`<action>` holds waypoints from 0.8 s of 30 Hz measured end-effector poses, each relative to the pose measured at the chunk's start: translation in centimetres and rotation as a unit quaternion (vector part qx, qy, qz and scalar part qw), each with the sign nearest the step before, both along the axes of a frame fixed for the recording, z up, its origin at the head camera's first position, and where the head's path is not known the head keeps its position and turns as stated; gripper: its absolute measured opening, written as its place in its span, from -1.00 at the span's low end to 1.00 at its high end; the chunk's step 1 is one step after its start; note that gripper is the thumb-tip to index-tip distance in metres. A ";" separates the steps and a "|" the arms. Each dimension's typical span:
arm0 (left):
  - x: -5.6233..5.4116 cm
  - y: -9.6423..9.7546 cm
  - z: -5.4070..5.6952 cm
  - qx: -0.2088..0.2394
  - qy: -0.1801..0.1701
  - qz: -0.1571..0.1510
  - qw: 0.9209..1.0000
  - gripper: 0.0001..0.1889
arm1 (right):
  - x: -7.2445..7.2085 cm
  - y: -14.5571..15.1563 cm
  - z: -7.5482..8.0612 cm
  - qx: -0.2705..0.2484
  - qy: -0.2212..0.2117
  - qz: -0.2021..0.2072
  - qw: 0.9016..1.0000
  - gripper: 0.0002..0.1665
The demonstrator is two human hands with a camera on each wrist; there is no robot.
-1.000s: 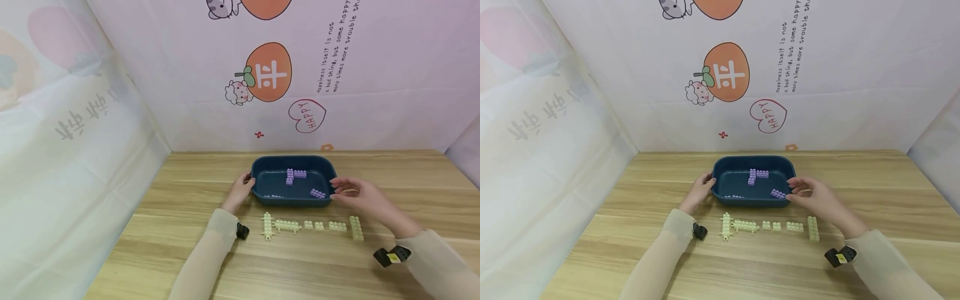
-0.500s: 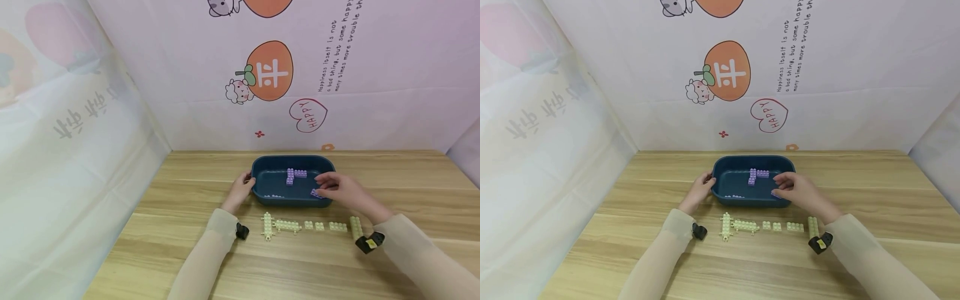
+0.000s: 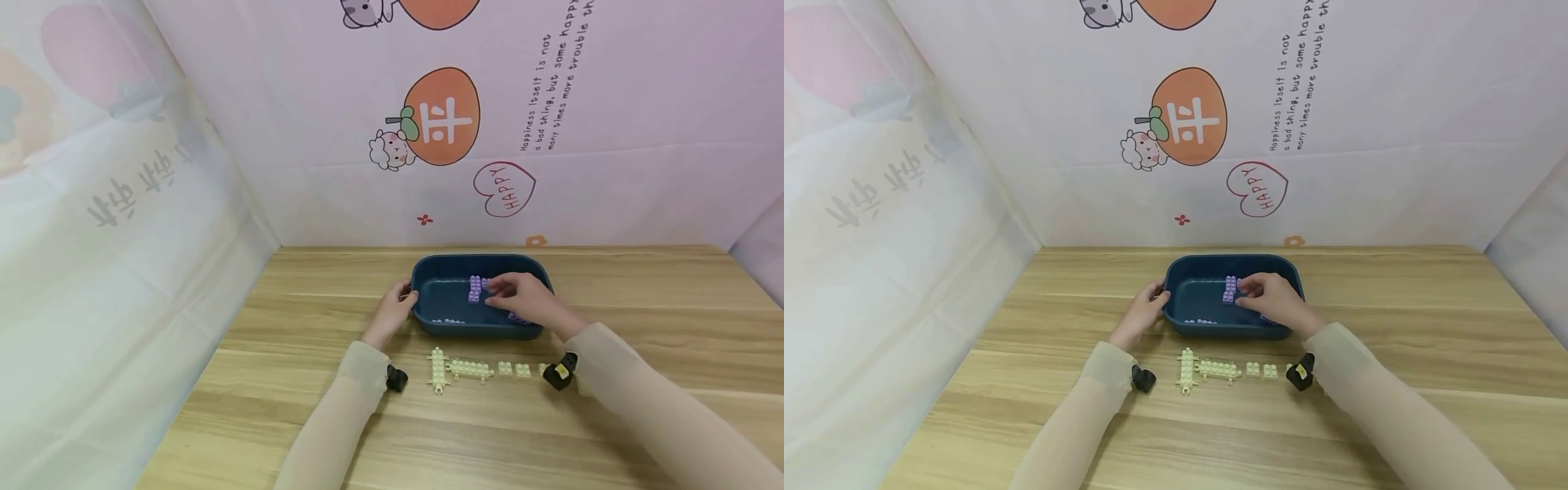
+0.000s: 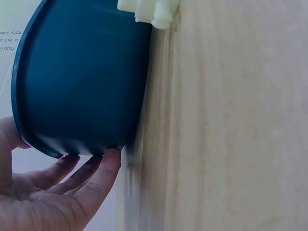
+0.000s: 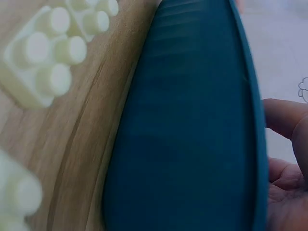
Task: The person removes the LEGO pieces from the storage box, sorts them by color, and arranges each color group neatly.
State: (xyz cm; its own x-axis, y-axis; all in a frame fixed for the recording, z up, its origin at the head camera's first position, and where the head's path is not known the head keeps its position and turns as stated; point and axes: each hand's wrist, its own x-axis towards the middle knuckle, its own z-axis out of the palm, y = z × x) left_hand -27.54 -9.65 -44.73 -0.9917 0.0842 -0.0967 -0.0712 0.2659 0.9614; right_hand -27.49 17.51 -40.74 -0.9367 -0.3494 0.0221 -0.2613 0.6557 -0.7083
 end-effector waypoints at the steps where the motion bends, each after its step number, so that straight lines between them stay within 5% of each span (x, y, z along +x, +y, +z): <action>1: 0.0 0.0 0.0 0.001 0.000 -0.001 1.000 -0.55 | -0.2 -0.2 -0.1 -0.002 -0.002 -0.001 1.000 -0.55; 24: -0.1 0.0 -0.2 0.004 0.006 -0.005 1.000 -0.54 | -2.1 -2.7 -1.5 0.021 -0.060 -0.012 0.998 -0.60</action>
